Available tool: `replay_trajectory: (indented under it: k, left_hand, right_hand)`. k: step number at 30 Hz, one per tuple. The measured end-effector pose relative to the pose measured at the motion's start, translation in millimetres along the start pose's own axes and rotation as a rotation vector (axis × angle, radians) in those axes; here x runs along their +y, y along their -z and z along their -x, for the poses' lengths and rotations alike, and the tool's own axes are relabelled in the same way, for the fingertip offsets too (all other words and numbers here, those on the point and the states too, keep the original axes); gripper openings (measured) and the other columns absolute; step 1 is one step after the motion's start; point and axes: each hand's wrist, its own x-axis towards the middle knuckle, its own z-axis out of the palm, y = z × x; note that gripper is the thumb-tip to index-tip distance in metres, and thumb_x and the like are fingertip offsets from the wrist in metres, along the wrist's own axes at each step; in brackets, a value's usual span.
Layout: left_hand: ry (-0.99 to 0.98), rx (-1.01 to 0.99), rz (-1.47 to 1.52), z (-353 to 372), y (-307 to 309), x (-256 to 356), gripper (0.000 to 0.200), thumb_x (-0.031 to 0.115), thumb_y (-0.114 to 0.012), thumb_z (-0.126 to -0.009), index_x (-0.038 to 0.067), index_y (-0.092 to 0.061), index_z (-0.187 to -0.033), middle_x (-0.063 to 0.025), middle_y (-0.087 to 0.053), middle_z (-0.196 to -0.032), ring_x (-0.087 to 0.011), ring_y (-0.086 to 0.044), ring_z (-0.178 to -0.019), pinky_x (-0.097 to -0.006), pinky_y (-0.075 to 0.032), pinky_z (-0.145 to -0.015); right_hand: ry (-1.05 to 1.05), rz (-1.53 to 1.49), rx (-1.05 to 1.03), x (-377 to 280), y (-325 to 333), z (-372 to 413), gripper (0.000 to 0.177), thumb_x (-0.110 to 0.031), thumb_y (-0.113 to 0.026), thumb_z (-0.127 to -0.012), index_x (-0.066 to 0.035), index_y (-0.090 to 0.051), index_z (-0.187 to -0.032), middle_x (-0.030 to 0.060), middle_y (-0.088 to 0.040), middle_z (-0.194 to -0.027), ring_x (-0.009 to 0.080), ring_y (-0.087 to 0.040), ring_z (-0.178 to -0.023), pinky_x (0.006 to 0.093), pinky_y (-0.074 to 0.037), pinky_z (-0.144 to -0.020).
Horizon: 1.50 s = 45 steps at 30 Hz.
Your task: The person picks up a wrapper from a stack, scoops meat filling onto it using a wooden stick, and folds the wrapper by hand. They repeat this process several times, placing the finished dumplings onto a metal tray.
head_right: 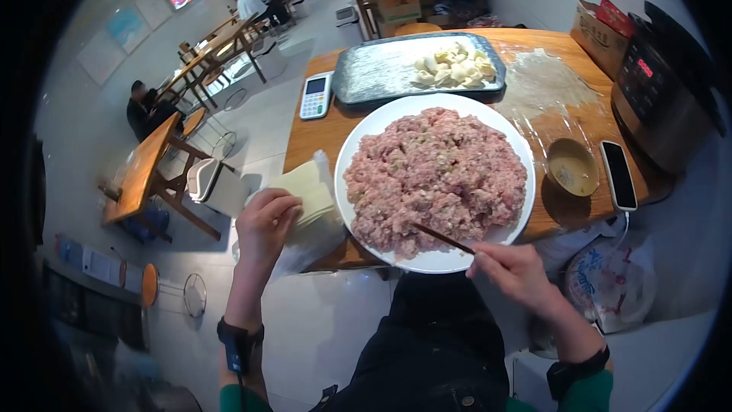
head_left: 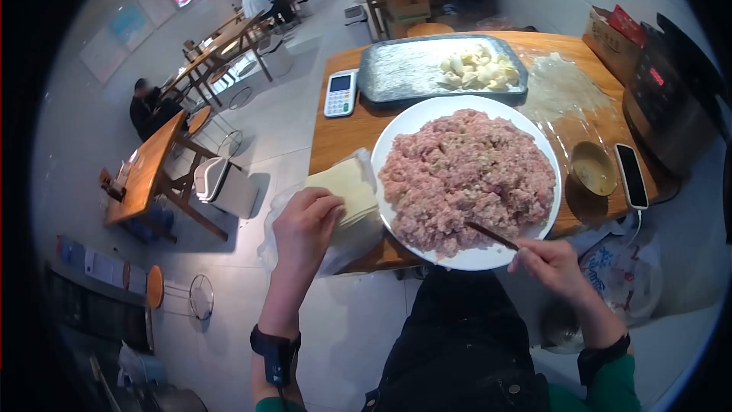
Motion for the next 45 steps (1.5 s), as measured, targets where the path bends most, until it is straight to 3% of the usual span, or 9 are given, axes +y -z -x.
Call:
replay_trajectory:
  k: [5, 15, 20, 23, 30, 36, 38, 43, 45]
  left_hand:
    - [0.023, -0.141, -0.026, -6.3, 5.3, 4.6, 0.01, 0.004, -0.068, -0.069, 0.008, -0.066, -0.078, -0.0026, -0.061, -0.08, -0.0185, -0.06, -0.07, -0.0286, -0.048, -0.063]
    - [-0.084, -0.193, -0.155, -16.4, -0.7, 7.8, 0.005, 0.006, -0.063, -0.074, 0.006, -0.059, -0.075, -0.0042, -0.059, -0.08, -0.0215, -0.059, -0.068, -0.0312, -0.046, -0.06]
    - [-0.047, -0.226, 0.003, -21.0, 1.5, 5.6, 0.005, 0.008, -0.063, -0.074, 0.007, -0.058, -0.074, -0.0035, -0.058, -0.077, -0.0219, -0.059, -0.067, -0.0313, -0.046, -0.059]
    - [-0.15, -0.218, -0.042, -22.0, 1.2, 7.2, 0.002, 0.009, -0.062, -0.075, 0.008, -0.059, -0.075, -0.0023, -0.058, -0.076, -0.0211, -0.059, -0.067, -0.0313, -0.047, -0.058]
    - [-0.112, -0.267, -0.152, -25.7, -4.0, 6.0, 0.004, 0.013, -0.06, -0.075, 0.01, -0.062, -0.076, -0.0037, -0.061, -0.076, -0.0231, -0.061, -0.069, -0.0342, -0.048, -0.06]
    - [0.175, -0.367, 0.088, -35.4, -0.5, -7.3, 0.006, 0.012, -0.058, -0.078, 0.007, -0.061, -0.08, -0.0084, -0.062, -0.072, -0.0258, -0.061, -0.066, -0.036, -0.048, -0.061]
    - [0.231, -0.144, 0.103, -32.2, -8.9, -16.4, 0.008, 0.012, -0.055, -0.082, 0.006, -0.059, -0.086, -0.0083, -0.06, -0.069, -0.0199, -0.06, -0.063, -0.033, -0.047, -0.062]
    - [0.339, -0.086, 0.583, -32.4, -9.6, -47.7, 0.013, 0.013, -0.048, -0.087, 0.003, -0.054, -0.091, -0.0019, -0.054, -0.078, -0.0072, -0.049, -0.07, -0.0234, -0.043, -0.061]
    - [0.64, 0.166, 0.85, -34.3, -5.0, -53.1, 0.016, 0.015, -0.044, -0.088, 0.005, -0.054, -0.095, -0.0031, -0.056, -0.087, -0.0099, -0.055, -0.076, -0.0233, -0.046, -0.066]
  right_hand:
    - [-0.055, -0.121, 0.037, 12.3, -13.1, 18.6, 0.023, -0.008, -0.051, -0.089, 0.004, -0.06, -0.107, 0.0053, -0.066, -0.077, 0.0078, -0.059, -0.071, 0.0212, -0.046, -0.065]
    - [-0.02, -0.076, 0.05, 15.4, -21.6, 32.5, 0.022, -0.009, -0.052, -0.089, 0.002, -0.061, -0.105, 0.0044, -0.065, -0.075, 0.0063, -0.057, -0.066, 0.02, -0.045, -0.06]
    - [-0.038, -0.061, 0.045, 16.3, -24.0, 38.3, 0.021, -0.008, -0.052, -0.089, 0.001, -0.062, -0.105, 0.0039, -0.065, -0.073, 0.0055, -0.055, -0.063, 0.0205, -0.044, -0.058]
    - [-0.035, -0.036, 0.044, 15.3, -24.7, 39.1, 0.021, -0.008, -0.052, -0.089, 0.001, -0.062, -0.105, 0.0046, -0.065, -0.073, 0.0065, -0.057, -0.064, 0.0209, -0.045, -0.059]
    - [0.038, -0.025, 0.061, 17.6, -30.6, 41.3, 0.021, -0.007, -0.052, -0.088, 0.0, -0.062, -0.105, 0.0058, -0.065, -0.074, 0.0093, -0.061, -0.068, 0.0222, -0.047, -0.063]
    - [0.022, -0.024, 0.046, 23.1, -30.1, 47.4, 0.022, -0.007, -0.053, -0.088, -0.001, -0.061, -0.107, 0.0054, -0.065, -0.075, 0.0078, -0.057, -0.063, 0.0218, -0.045, -0.058]
    - [0.023, -0.035, 0.061, 25.3, -30.8, 49.5, 0.024, -0.007, -0.053, -0.087, -0.001, -0.061, -0.11, 0.0055, -0.066, -0.074, 0.007, -0.054, -0.06, 0.0221, -0.043, -0.056]
    - [0.119, 0.04, 0.103, 26.9, -31.6, 47.4, 0.028, -0.005, -0.053, -0.086, -0.004, -0.059, -0.113, 0.0066, -0.065, -0.076, 0.0086, -0.055, -0.061, 0.0229, -0.043, -0.056]
    - [0.112, 0.074, 0.128, 23.4, -29.3, 46.8, 0.03, -0.003, -0.054, -0.084, -0.005, -0.06, -0.113, 0.0069, -0.065, -0.076, 0.0103, -0.057, -0.061, 0.0236, -0.044, -0.056]
